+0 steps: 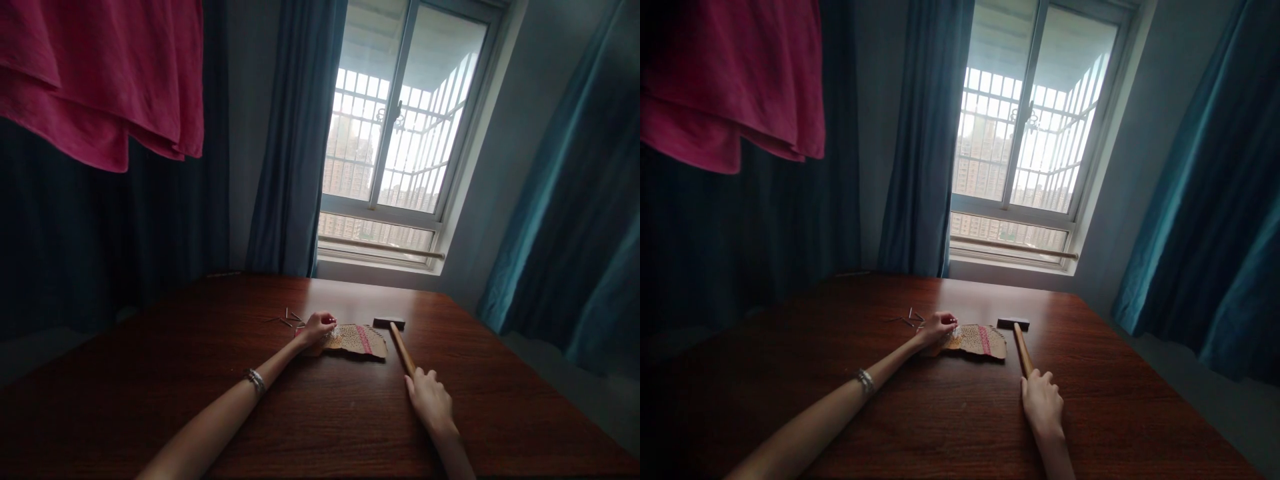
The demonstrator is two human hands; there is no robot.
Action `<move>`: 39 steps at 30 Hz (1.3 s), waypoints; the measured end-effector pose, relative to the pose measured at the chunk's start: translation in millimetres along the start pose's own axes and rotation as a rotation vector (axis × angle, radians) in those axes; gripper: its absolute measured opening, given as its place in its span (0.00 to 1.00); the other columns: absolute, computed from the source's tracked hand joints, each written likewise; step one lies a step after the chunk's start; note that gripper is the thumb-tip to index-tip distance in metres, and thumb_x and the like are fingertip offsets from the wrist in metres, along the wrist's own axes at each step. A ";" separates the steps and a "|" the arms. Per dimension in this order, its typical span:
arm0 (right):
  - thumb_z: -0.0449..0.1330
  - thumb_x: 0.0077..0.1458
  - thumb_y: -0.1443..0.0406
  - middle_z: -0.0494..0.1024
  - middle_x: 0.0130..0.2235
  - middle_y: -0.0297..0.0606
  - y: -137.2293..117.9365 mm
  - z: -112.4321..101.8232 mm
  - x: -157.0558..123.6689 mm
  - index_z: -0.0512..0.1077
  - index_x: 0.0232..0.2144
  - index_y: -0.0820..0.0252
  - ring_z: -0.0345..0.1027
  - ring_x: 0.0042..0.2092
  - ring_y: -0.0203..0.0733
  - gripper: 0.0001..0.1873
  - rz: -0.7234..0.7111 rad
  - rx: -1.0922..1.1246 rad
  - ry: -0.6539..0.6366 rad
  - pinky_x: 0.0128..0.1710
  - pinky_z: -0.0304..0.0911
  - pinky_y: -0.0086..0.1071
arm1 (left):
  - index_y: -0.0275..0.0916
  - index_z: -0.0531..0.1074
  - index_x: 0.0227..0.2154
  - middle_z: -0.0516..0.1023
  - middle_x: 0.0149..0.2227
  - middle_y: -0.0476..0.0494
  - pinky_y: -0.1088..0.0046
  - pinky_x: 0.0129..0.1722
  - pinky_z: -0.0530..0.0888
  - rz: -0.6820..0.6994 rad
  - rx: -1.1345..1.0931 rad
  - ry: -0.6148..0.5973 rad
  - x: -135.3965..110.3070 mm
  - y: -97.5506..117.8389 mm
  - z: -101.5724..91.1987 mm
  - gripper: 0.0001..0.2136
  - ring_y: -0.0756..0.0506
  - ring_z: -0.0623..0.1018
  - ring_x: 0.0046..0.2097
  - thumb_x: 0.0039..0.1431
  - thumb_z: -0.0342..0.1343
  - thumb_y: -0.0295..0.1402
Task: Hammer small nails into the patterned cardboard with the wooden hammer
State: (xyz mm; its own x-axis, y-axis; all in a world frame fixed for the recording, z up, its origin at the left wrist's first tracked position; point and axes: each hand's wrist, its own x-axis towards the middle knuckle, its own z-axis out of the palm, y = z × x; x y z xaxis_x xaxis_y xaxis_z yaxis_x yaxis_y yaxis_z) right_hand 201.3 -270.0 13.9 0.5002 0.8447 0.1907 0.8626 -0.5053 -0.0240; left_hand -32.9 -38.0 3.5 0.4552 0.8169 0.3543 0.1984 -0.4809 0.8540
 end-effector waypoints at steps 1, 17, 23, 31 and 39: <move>0.41 0.58 0.60 0.71 0.37 0.55 -1.4 2.1 -3.2 0.67 0.35 0.65 0.72 0.35 0.54 0.19 -0.010 -0.022 0.037 0.29 0.63 0.39 | 0.34 0.73 0.27 0.77 0.28 0.44 0.74 0.32 0.69 -0.001 0.003 0.001 -0.4 1.0 -0.2 0.10 0.46 0.74 0.32 0.43 0.57 0.36; 0.60 0.40 0.53 0.63 0.20 0.27 -17.1 -39.7 -4.8 0.66 0.35 0.59 0.47 0.14 0.26 0.22 0.044 1.544 -0.336 0.12 0.40 0.23 | 0.34 0.73 0.26 0.77 0.28 0.44 0.74 0.32 0.68 -0.032 0.037 0.014 -2.2 4.0 -1.6 0.10 0.46 0.74 0.32 0.43 0.57 0.36; 0.65 0.37 0.55 0.62 0.21 0.26 -34.5 -72.9 -24.4 0.64 0.28 0.59 0.41 0.14 0.21 0.19 -0.041 1.768 -0.734 0.11 0.32 0.20 | 0.35 0.73 0.26 0.77 0.28 0.44 0.73 0.32 0.68 -0.062 0.024 0.007 -4.6 9.9 -0.8 0.10 0.46 0.74 0.33 0.42 0.57 0.36; 0.63 0.40 0.56 0.62 0.21 0.26 -49.6 -71.4 -28.1 0.62 0.28 0.59 0.44 0.14 0.21 0.18 -0.072 1.763 -0.751 0.11 0.33 0.19 | 0.34 0.72 0.26 0.76 0.27 0.45 0.74 0.30 0.68 -0.016 0.002 -0.009 -4.1 7.4 1.3 0.10 0.46 0.74 0.31 0.43 0.56 0.36; 0.62 0.42 0.56 0.61 0.21 0.26 -45.5 -65.8 -29.8 0.63 0.29 0.59 0.44 0.14 0.20 0.17 -0.070 1.747 -0.742 0.11 0.33 0.18 | 0.34 0.72 0.25 0.76 0.27 0.45 0.74 0.30 0.67 -0.036 0.028 -0.001 -4.2 8.1 1.1 0.10 0.46 0.74 0.31 0.43 0.57 0.37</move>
State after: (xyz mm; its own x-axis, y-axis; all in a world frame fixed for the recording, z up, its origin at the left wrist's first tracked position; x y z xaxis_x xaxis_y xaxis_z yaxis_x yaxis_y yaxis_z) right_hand 142.1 -283.7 73.9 -0.0173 0.9879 -0.1544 -0.2571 -0.1536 -0.9541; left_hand -32.3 -45.7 8.5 0.4483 0.8335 0.3231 0.2388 -0.4599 0.8552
